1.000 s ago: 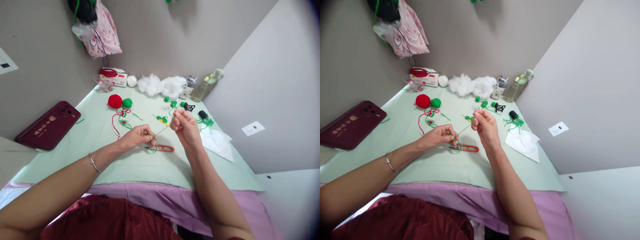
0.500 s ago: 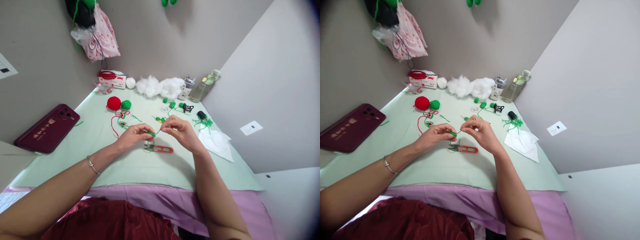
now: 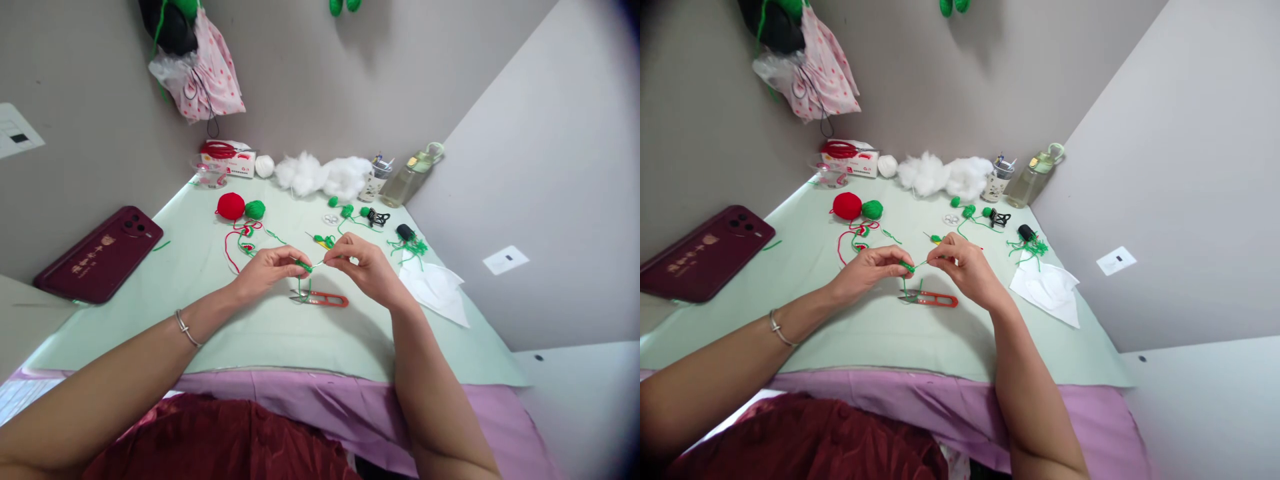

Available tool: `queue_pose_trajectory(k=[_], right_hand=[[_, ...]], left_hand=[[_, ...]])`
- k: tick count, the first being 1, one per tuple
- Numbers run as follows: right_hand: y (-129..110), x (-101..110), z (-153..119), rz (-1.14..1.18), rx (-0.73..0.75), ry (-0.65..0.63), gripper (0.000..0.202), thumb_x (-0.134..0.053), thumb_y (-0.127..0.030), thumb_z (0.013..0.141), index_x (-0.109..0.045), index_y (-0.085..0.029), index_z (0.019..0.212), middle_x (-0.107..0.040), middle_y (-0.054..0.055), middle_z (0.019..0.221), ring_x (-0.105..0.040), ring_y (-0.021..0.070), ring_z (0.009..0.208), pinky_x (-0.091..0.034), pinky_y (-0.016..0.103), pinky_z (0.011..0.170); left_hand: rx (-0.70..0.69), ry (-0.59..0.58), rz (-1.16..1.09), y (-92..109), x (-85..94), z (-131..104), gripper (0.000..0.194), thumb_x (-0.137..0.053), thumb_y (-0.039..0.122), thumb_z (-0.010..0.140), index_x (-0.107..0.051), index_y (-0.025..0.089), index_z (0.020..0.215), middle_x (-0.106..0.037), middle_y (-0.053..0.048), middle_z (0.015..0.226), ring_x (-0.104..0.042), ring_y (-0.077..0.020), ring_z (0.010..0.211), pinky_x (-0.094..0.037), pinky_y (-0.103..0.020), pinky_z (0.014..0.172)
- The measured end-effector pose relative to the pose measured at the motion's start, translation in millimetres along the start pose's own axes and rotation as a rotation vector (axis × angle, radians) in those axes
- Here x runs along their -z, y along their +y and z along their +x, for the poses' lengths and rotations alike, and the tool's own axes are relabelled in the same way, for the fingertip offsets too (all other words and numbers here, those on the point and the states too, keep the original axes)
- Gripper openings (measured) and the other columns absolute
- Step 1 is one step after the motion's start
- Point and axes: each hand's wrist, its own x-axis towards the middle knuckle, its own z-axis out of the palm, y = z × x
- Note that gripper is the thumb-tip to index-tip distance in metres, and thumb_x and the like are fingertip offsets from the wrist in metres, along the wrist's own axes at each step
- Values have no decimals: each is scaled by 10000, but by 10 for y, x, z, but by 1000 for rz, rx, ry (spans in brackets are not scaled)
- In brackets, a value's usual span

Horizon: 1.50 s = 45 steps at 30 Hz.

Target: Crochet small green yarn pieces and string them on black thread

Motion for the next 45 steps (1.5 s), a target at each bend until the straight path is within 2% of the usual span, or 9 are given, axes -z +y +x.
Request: queue_pose_trajectory(k=[12,20,32,45], right_hand=[[-2,-13,3,6,12,-17,146,-600,-161,916,-723,-234,890,-567,20,855,-541,148,791,-423,291,693],[-20,-21,9,101,8,-63,116,-617,-208,917,-727,-228,887,-567,25,831,-545,158,791,-427,305,713],[-23,16,4,48,-3,-29,121,-606,-210,917,-721,-223,883,-571,24,827,-540,158,782,-413,311,694],[-1,-12,15,106,11,-73,111,-620,-243,920,-723,-225,885,-582,32,831,-545,164,790,-431,316,712]], left_hand=[[-8,-11,4,6,5,-4,138,-736,259,801,-727,176,911,-688,0,865,-675,-143,834,-495,-271,834],[47,-36,-9,19,-2,-22,192,-726,297,807,-730,170,952,-722,-21,818,-674,-170,828,-503,-310,851],[26,4,-7,17,-9,-13,180,-746,276,785,-729,171,930,-727,-25,854,-679,-168,847,-487,-301,849],[22,-30,8,13,4,-17,176,-726,291,805,-734,176,938,-720,-24,825,-667,-168,826,-489,-305,838]])
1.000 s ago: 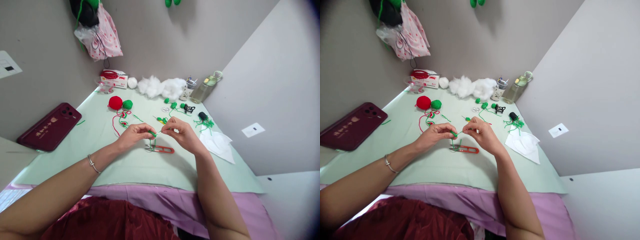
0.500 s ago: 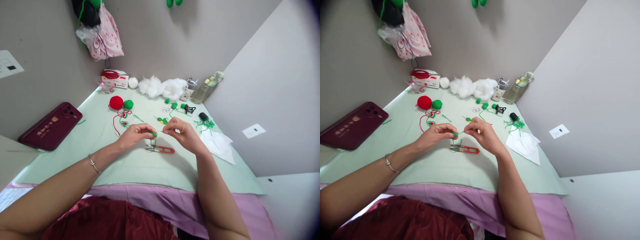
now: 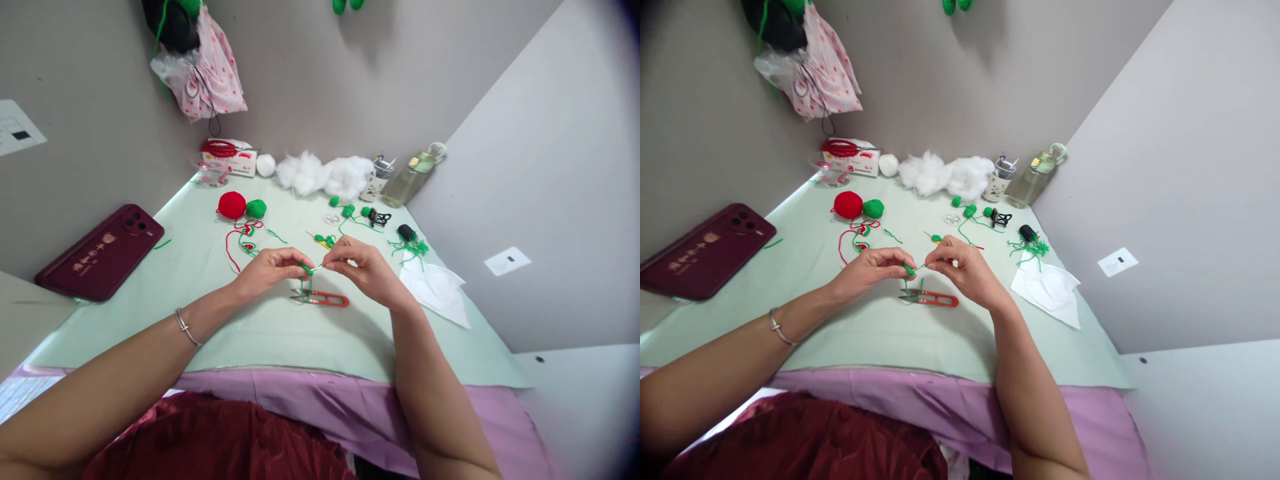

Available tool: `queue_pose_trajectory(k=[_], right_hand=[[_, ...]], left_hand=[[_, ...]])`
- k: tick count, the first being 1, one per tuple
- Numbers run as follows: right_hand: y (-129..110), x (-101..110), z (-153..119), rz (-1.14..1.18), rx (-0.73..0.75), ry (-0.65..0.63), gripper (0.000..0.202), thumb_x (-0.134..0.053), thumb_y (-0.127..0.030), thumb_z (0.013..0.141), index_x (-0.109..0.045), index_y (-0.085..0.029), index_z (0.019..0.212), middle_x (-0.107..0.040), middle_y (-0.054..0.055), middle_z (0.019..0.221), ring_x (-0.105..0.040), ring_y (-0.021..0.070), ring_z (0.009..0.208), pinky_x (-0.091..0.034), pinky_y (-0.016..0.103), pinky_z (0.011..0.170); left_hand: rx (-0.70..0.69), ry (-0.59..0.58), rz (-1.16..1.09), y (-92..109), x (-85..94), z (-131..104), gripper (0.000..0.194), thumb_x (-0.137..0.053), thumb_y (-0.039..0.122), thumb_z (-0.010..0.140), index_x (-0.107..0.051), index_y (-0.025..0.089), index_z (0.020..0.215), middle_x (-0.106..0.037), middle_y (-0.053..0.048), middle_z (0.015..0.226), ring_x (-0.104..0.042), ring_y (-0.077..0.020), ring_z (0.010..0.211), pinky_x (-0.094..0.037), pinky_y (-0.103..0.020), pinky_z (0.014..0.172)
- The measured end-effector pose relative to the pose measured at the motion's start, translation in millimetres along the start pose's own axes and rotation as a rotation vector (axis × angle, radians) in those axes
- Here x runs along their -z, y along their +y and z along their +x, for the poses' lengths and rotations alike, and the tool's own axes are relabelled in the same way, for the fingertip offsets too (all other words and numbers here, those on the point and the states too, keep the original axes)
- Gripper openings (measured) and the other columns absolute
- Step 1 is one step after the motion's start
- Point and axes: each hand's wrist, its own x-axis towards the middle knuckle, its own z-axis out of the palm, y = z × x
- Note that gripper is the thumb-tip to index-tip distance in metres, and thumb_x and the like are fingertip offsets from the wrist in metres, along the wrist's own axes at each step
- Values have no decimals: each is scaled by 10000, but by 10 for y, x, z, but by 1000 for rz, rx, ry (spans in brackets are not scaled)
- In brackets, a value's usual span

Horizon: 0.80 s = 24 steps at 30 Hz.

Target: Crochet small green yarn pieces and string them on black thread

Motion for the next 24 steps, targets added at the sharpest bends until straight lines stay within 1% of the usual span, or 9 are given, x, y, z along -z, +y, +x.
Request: queue_pose_trajectory(k=[5,11,13,18,24], right_hand=[[0,-20,-3,24,-2,-22,134,-619,-287,926,-731,-224,889,-600,37,839,-547,167,800,-439,325,742],[-28,-43,2,47,11,-60,132,-613,-270,931,-732,-224,896,-605,36,840,-555,165,810,-437,317,738],[-27,-41,4,49,11,-50,137,-612,-277,932,-735,-226,899,-604,35,837,-554,166,808,-435,316,734],[-9,-22,0,53,9,0,141,-620,-285,928,-754,-240,940,-569,23,797,-525,157,762,-421,309,704],[-20,-1,-2,20,8,-4,164,-607,-246,931,-767,-262,959,-555,22,806,-528,156,770,-417,309,699]], left_hand=[[16,-12,-1,12,-9,-11,177,-718,284,805,-731,173,942,-723,-24,818,-666,-169,822,-488,-312,848],[44,-41,-22,28,-36,-19,183,-711,282,813,-713,157,947,-715,-29,833,-661,-162,814,-485,-307,838],[38,-48,-36,30,-43,-12,193,-714,281,814,-694,155,959,-708,-25,827,-665,-159,807,-492,-307,831],[1,-11,-107,38,-45,7,222,-756,272,784,-622,165,926,-674,2,839,-687,-156,788,-513,-302,791],[2,-25,-94,43,-36,2,199,-730,292,815,-642,155,930,-683,-11,832,-675,-154,788,-516,-317,814]])
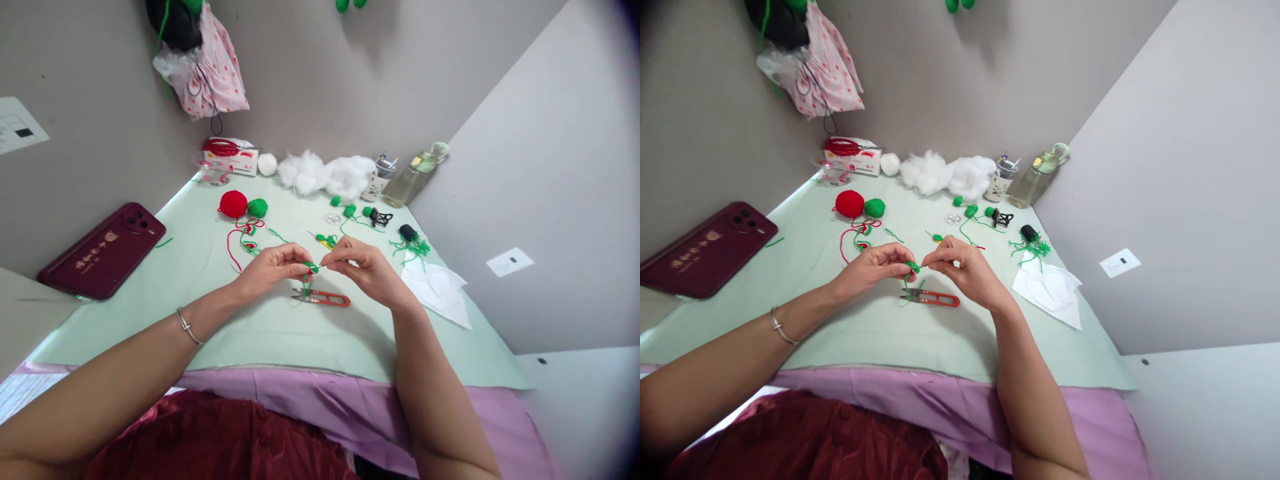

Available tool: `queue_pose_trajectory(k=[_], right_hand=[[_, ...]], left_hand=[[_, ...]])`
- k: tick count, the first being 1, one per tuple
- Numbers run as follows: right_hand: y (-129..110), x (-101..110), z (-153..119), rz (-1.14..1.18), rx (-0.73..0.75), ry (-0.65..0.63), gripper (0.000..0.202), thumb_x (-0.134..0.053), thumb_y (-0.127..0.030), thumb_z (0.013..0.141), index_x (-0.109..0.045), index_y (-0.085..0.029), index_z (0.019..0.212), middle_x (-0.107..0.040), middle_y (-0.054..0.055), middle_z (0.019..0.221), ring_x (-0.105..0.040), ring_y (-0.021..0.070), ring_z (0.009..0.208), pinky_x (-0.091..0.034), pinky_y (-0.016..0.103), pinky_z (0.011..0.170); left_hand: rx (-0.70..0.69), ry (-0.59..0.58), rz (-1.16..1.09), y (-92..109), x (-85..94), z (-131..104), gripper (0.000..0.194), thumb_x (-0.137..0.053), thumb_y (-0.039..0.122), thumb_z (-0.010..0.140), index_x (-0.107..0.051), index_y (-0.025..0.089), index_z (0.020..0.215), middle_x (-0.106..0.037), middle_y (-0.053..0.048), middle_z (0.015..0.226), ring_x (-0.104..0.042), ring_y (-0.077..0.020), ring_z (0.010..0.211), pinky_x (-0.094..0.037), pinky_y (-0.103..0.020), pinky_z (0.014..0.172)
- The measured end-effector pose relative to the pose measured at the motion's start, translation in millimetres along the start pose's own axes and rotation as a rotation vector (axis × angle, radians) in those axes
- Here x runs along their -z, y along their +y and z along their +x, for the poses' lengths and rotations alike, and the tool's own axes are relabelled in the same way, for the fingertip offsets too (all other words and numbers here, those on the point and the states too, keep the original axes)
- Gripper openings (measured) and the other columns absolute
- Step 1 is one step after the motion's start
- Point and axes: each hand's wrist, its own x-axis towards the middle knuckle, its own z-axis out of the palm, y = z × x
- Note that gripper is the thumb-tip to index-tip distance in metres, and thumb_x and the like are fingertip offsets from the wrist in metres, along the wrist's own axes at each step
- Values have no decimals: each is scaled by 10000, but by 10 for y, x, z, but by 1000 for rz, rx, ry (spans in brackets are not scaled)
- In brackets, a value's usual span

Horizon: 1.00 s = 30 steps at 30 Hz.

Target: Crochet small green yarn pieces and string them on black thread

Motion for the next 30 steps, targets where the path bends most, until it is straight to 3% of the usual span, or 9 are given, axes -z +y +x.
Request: queue_pose_trajectory(k=[30], right_hand=[[30,50,-31,-24,-4,-27,213,-593,-189,932,-775,-283,991,-537,18,823,-542,149,805,-422,293,710]], left_hand=[[38,19,-21,3,-13,-6,206,-746,268,799,-638,138,917,-699,-12,829,-680,-150,791,-506,-299,803]])
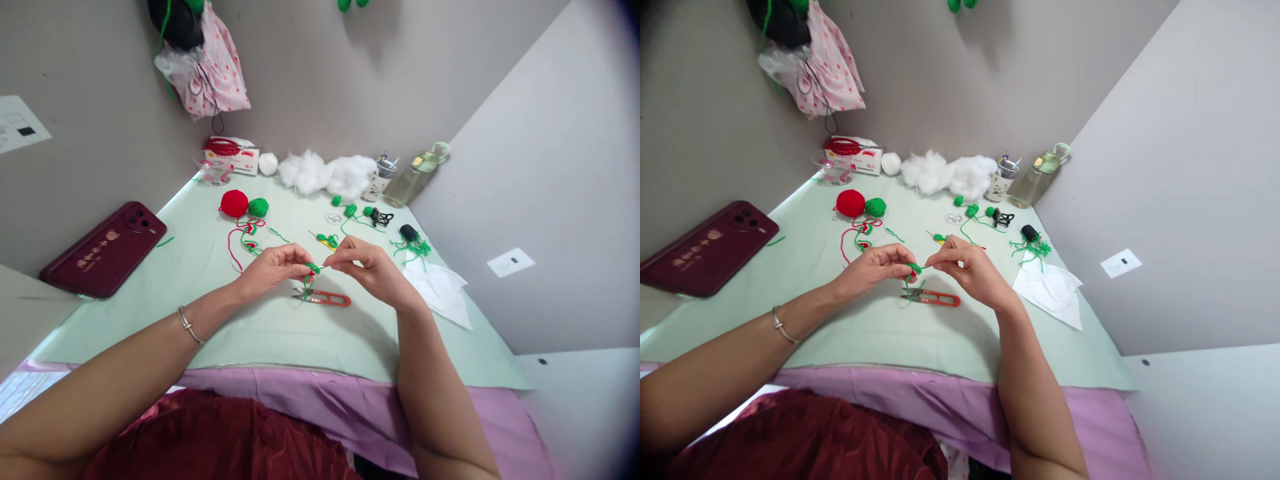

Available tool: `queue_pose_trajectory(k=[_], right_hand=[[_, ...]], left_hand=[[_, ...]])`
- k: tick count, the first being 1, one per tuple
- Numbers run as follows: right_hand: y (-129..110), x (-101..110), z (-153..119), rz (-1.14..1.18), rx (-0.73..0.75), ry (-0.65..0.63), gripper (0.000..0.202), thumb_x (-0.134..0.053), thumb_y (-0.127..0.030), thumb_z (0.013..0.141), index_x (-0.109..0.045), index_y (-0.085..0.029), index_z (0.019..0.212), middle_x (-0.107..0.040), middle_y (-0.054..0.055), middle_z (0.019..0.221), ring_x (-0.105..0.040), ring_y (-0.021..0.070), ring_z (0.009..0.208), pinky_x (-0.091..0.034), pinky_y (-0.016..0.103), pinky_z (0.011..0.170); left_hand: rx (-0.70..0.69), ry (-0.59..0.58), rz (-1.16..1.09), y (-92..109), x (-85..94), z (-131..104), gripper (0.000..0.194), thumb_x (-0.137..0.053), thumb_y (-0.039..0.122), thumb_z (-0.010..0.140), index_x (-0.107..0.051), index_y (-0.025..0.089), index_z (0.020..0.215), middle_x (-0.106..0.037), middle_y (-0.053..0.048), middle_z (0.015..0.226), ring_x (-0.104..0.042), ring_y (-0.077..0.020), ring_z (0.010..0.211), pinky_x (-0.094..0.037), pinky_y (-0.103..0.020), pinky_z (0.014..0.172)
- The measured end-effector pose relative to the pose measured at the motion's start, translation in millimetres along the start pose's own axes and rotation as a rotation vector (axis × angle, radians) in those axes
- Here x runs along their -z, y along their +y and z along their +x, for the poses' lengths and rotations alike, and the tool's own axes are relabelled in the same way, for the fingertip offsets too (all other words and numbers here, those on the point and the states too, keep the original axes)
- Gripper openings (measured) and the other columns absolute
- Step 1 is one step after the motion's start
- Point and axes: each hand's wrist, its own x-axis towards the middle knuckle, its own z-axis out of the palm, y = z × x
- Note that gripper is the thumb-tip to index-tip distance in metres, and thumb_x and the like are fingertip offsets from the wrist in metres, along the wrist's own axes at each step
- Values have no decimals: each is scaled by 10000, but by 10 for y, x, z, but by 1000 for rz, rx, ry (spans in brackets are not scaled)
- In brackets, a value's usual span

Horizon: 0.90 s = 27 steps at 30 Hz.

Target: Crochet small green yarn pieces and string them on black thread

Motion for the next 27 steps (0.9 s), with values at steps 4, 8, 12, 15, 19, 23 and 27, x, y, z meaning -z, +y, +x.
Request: queue_pose_trajectory(k=[4,8,12,15,19,23,27], right_hand=[[1,2,-3,-11,-4,-1,208,-591,-191,933,-774,-276,986,-543,18,826,-546,148,797,-419,293,705],[-4,8,-5,-8,-13,-6,207,-593,-180,930,-773,-265,987,-549,19,832,-548,146,798,-420,293,710],[-8,15,-7,-7,-23,-12,204,-586,-198,937,-772,-265,988,-541,19,824,-547,148,799,-421,298,717],[-11,18,-6,-13,-21,-14,202,-581,-218,942,-770,-270,991,-541,19,824,-544,151,793,-421,302,716],[-16,20,-8,-17,-31,-14,198,-582,-223,941,-770,-267,986,-545,22,828,-549,153,798,-424,301,714],[-19,30,-16,-43,-31,-20,202,-578,-214,943,-768,-269,985,-549,22,829,-551,155,807,-417,303,725],[-19,36,-19,-59,-27,-30,198,-579,-219,946,-768,-268,980,-555,24,829,-554,158,816,-409,301,720]], left_hand=[[-4,-8,-1,-12,4,1,197,-745,263,801,-642,139,915,-698,-9,835,-679,-146,791,-507,-294,798],[-9,-5,2,-26,17,7,194,-744,261,804,-646,142,922,-699,-11,852,-678,-145,799,-508,-291,797],[-9,-5,8,-23,16,6,192,-745,259,804,-646,143,921,-700,-10,848,-679,-143,797,-509,-290,800],[-5,-5,7,-19,13,4,189,-742,260,806,-645,145,921,-700,-7,843,-682,-144,799,-507,-293,805],[-7,-4,12,-26,19,7,195,-749,266,800,-646,146,914,-706,-11,843,-678,-144,798,-505,-292,799],[1,-1,16,-35,25,10,200,-752,271,798,-650,145,915,-710,-14,847,-673,-141,801,-504,-286,798],[20,2,21,-24,14,2,204,-752,278,798,-656,141,914,-703,-14,837,-671,-140,798,-502,-287,804]])
